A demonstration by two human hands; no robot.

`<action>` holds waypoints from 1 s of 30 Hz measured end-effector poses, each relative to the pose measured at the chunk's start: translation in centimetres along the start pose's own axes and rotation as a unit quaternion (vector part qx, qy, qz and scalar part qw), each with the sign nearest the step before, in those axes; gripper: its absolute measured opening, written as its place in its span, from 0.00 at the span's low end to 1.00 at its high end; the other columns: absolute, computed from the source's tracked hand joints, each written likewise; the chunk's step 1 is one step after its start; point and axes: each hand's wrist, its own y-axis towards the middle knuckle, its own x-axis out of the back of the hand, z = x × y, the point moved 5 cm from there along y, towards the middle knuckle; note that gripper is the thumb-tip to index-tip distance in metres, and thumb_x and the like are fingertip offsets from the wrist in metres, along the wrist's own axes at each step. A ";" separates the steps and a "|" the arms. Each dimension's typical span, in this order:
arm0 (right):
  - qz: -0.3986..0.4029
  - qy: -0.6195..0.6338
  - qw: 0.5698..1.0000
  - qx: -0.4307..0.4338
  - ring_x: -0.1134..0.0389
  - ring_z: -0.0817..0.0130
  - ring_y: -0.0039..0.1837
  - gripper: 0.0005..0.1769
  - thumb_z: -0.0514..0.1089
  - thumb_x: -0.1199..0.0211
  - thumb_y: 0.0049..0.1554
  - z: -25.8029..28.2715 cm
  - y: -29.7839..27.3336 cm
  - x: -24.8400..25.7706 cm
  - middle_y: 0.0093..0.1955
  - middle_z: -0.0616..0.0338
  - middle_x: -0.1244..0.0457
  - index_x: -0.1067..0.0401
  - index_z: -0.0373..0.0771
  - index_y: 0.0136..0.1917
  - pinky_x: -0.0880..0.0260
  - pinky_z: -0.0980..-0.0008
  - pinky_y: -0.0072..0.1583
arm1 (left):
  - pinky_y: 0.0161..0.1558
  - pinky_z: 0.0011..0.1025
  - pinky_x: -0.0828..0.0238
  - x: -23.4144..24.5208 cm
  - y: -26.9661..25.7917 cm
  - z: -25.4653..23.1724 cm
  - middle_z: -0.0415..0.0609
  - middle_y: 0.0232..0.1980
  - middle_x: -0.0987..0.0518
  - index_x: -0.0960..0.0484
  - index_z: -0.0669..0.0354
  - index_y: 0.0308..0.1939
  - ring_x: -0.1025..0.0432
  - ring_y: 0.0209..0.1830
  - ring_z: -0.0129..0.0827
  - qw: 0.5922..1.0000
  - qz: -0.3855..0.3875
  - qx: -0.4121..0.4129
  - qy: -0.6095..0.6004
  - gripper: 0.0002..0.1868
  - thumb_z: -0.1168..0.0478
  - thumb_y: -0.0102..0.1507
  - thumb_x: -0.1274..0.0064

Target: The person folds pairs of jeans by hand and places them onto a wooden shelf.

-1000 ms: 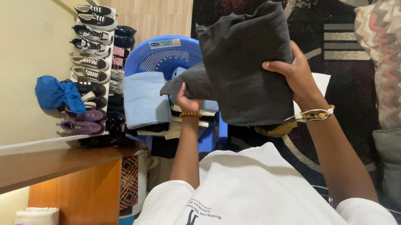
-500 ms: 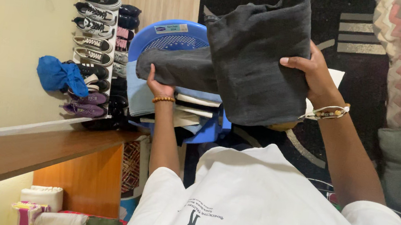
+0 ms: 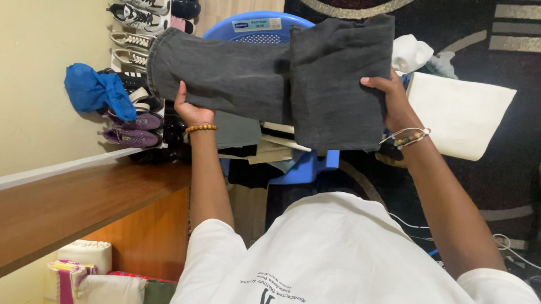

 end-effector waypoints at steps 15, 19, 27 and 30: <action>-0.090 -0.069 0.987 -0.110 0.30 0.55 0.56 0.35 0.40 0.33 0.48 -17.8 8.6 -1.0 0.56 0.46 0.36 0.41 0.36 0.66 0.27 0.55 0.56 | 0.76 0.51 0.58 18.9 -3.1 0.7 0.59 0.80 0.50 0.42 0.71 0.75 0.49 0.77 0.50 0.895 -0.393 0.053 0.206 0.38 0.59 0.68 0.41; -0.096 -0.060 0.989 -0.093 0.29 0.55 0.57 0.35 0.40 0.32 0.49 -17.9 8.7 -1.2 0.58 0.46 0.36 0.41 0.34 0.66 0.27 0.57 0.58 | 0.74 0.41 0.41 15.9 -3.4 -1.1 0.69 0.79 0.43 0.45 0.75 0.75 0.39 0.76 0.55 0.735 -0.430 -0.090 0.517 0.45 0.63 0.59 0.39; -0.124 -0.133 0.979 -0.090 0.30 0.56 0.56 0.39 0.41 0.32 0.46 -16.1 7.5 -2.8 0.57 0.46 0.35 0.40 0.35 0.70 0.28 0.60 0.57 | 0.75 0.53 0.60 3.4 -8.0 6.0 0.58 0.82 0.66 0.66 0.60 0.79 0.55 0.82 0.53 0.401 -0.202 -0.232 0.863 0.62 0.61 0.56 0.33; -0.113 -0.153 0.979 -0.070 0.29 0.54 0.54 0.40 0.42 0.31 0.47 -15.0 7.1 -4.0 0.56 0.44 0.35 0.40 0.33 0.70 0.27 0.62 0.57 | 0.76 0.54 0.62 4.6 -7.6 10.9 0.56 0.83 0.62 0.57 0.58 0.80 0.54 0.82 0.53 0.414 -0.048 -0.235 0.878 0.53 0.56 0.61 0.38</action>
